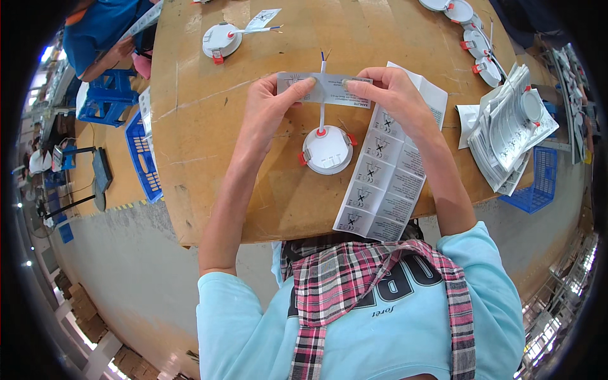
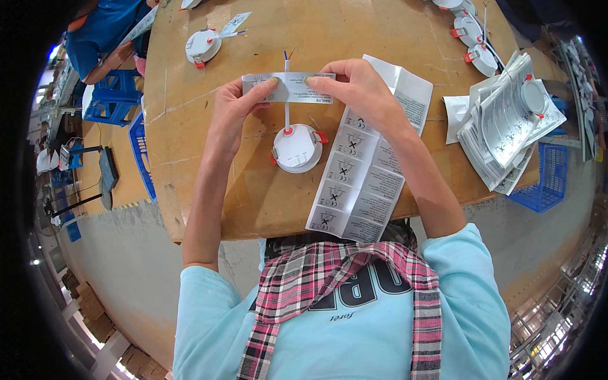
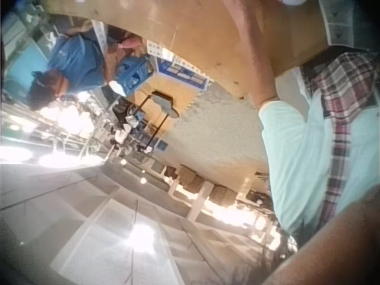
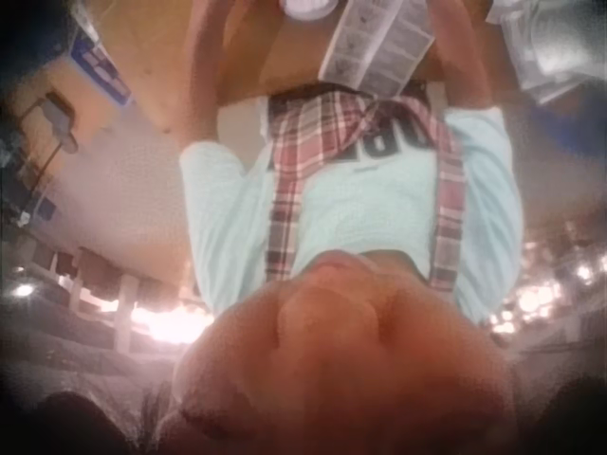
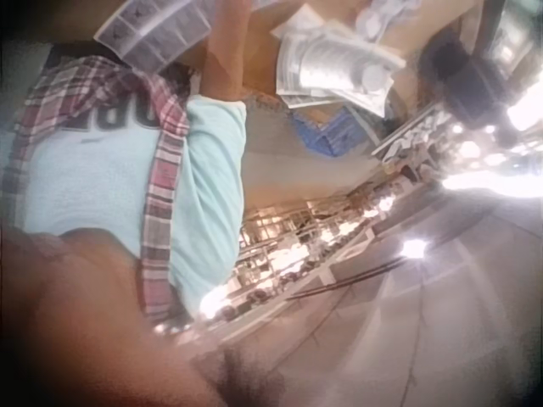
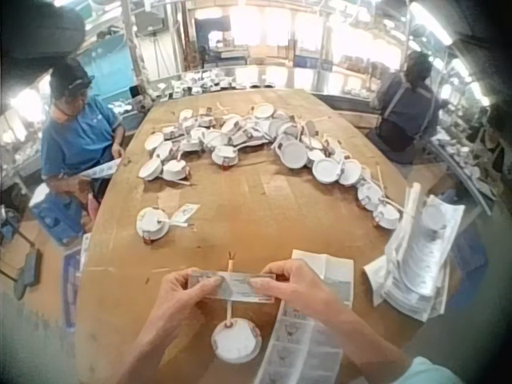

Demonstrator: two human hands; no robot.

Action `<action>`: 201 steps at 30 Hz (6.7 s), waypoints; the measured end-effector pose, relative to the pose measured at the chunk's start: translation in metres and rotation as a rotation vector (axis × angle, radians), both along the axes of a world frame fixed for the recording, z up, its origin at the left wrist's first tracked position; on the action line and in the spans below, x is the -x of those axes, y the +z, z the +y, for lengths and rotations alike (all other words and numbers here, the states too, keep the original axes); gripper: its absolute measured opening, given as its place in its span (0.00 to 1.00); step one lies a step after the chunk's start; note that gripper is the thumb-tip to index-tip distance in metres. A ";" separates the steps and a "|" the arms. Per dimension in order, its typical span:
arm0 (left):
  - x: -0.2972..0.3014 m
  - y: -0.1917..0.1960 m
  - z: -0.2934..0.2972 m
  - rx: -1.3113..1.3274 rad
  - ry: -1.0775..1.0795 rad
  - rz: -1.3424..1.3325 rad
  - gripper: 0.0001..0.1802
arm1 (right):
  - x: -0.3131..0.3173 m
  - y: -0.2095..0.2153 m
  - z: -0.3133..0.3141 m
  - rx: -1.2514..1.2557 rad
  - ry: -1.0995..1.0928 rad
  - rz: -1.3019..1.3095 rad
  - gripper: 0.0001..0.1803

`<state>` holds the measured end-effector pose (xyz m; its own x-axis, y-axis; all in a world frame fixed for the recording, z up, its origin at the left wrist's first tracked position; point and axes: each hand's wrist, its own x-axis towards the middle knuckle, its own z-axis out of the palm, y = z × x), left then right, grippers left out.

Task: The worker is assembling circular LED lighting fixtures and applying technical/regulatory labels to the wiring and bases.

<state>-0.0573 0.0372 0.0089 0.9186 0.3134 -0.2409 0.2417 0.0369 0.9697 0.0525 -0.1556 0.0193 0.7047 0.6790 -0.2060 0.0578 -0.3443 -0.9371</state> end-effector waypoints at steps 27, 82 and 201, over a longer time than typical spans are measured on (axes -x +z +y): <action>-0.003 -0.001 -0.001 0.206 -0.008 -0.006 0.15 | -0.001 -0.006 0.003 0.024 -0.033 -0.093 0.20; -0.005 -0.002 -0.008 0.350 -0.125 -0.060 0.16 | -0.034 -0.005 0.020 -0.151 0.292 0.059 0.13; -0.003 0.010 0.009 0.375 0.025 -0.262 0.21 | -0.009 0.002 0.032 -0.344 -0.028 -0.181 0.05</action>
<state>-0.0548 0.0458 0.0187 0.9570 0.2715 -0.1025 -0.0152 0.3994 0.9167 0.0613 -0.1239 0.0218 0.7283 0.6664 0.1595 0.2276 -0.0158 -0.9736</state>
